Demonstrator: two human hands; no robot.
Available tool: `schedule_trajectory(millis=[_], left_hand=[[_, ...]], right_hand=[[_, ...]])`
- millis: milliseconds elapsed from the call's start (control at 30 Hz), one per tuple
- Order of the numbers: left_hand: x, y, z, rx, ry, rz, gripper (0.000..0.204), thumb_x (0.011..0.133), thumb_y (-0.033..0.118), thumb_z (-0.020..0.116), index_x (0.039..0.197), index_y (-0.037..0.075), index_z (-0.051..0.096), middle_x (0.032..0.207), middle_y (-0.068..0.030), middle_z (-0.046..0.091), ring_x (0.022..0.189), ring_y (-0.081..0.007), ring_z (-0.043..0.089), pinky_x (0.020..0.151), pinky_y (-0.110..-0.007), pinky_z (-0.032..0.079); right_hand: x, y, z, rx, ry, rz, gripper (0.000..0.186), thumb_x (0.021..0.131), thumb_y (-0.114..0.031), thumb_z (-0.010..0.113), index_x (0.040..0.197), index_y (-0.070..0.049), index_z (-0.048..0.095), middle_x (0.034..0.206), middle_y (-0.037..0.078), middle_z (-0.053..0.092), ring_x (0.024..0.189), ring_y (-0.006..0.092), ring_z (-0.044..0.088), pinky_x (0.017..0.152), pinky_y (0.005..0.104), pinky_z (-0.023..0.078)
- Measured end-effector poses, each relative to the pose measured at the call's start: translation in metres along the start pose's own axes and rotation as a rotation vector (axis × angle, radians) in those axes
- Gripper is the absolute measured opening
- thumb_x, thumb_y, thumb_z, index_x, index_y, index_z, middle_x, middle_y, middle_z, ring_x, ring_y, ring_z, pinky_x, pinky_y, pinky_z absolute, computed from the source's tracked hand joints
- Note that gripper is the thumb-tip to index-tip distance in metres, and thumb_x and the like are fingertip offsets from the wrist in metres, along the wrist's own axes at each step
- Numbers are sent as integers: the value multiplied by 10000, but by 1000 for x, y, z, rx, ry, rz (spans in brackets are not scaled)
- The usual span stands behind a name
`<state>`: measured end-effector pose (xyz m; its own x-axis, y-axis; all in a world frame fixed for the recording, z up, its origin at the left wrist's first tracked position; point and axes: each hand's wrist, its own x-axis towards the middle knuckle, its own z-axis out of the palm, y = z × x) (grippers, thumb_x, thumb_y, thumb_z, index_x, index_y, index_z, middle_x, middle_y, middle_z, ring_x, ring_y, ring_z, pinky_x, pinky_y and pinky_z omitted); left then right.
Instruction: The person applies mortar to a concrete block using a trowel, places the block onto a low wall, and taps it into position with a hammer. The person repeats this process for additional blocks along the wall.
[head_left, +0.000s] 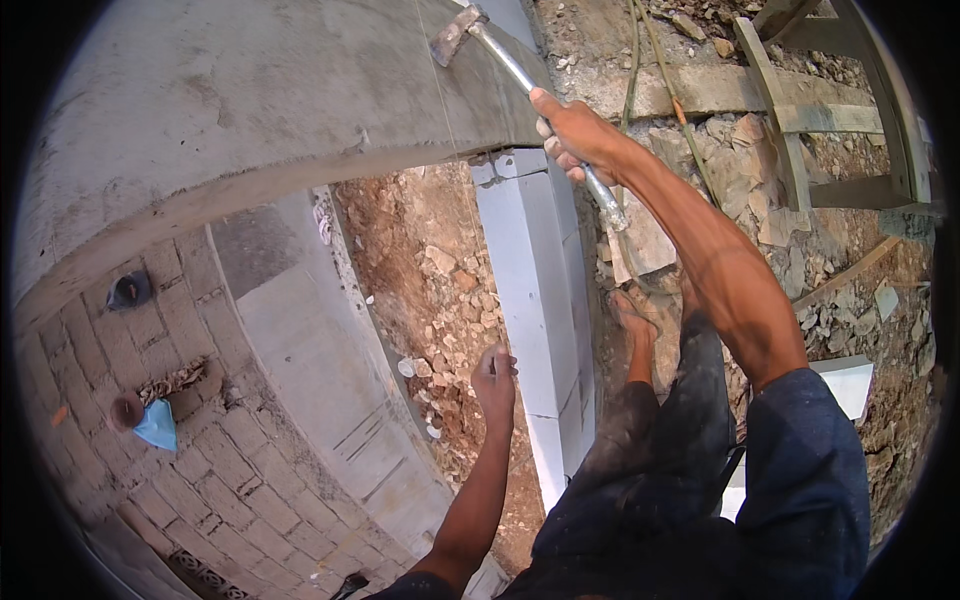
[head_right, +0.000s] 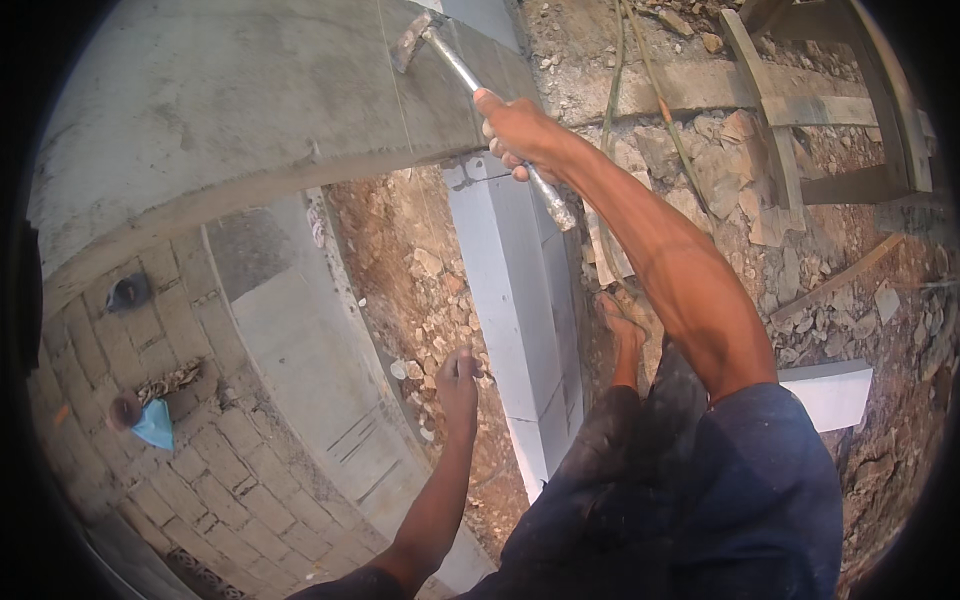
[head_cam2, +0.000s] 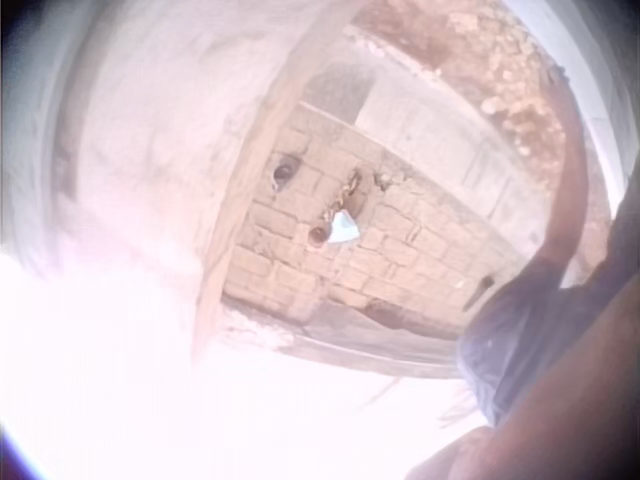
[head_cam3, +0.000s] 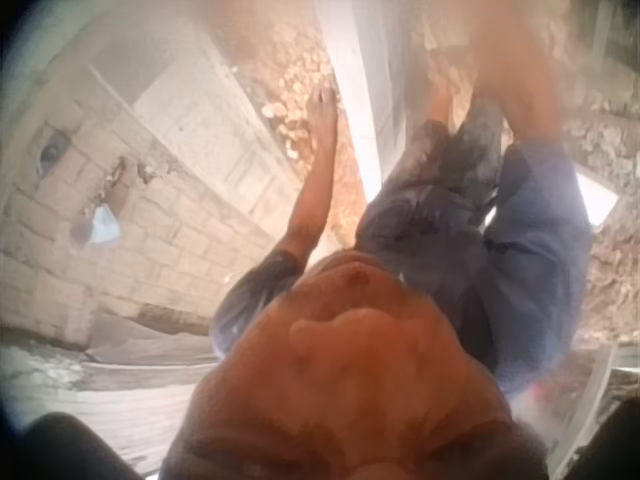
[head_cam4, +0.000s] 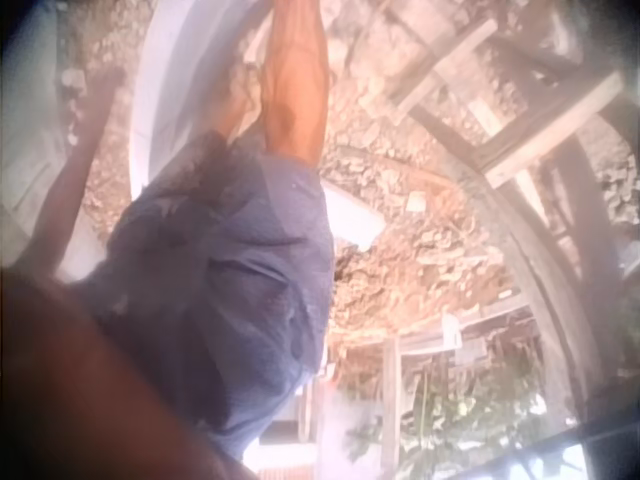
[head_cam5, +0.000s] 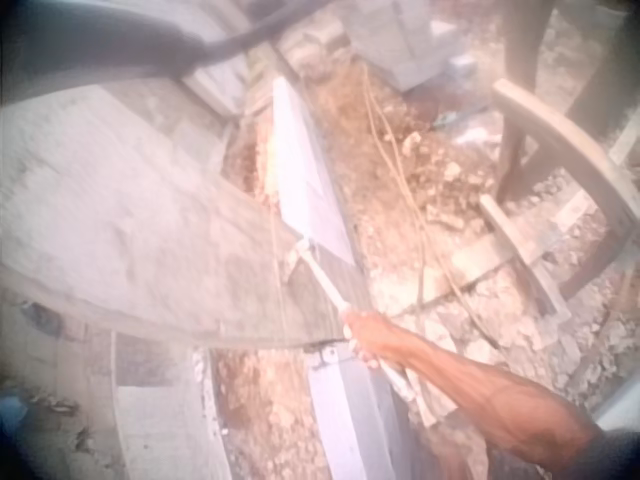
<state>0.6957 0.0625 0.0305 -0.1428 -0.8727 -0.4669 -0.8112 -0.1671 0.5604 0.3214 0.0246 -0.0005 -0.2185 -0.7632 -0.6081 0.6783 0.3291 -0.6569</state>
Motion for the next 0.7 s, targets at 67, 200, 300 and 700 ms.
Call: schedule_trajectory(millis=[67,200,300,700], left_hand=[[-1,4,2,-16,4,-30,333,968,272,521,953,-37,643,723,-44,600,667,-107,520,627,-274,416],[2,0,-1,-7,-14,-21,326,965,274,542,955,-35,645,719,-48,601,658,-106,530,615,-264,432],[5,-7,-2,-22,-20,-10,314,959,275,577,983,-28,653,721,-52,598,639,-105,540,588,-244,454],[6,-6,-1,-70,-38,-48,325,957,281,578,975,-35,652,729,-48,598,660,-102,532,601,-247,447]], right_hand=[[-5,2,7,-27,69,5,481,991,-535,357,781,-106,419,565,-77,327,397,5,316,277,179,298],[-16,10,7,-23,64,42,497,985,-547,363,767,-104,418,565,-68,327,411,8,337,275,180,301],[-30,16,11,-43,77,64,516,978,-560,373,753,-98,419,561,-66,320,401,14,333,276,190,305],[-66,50,6,-92,-11,105,550,975,-562,382,765,-58,452,548,-49,350,374,47,347,285,220,321]])
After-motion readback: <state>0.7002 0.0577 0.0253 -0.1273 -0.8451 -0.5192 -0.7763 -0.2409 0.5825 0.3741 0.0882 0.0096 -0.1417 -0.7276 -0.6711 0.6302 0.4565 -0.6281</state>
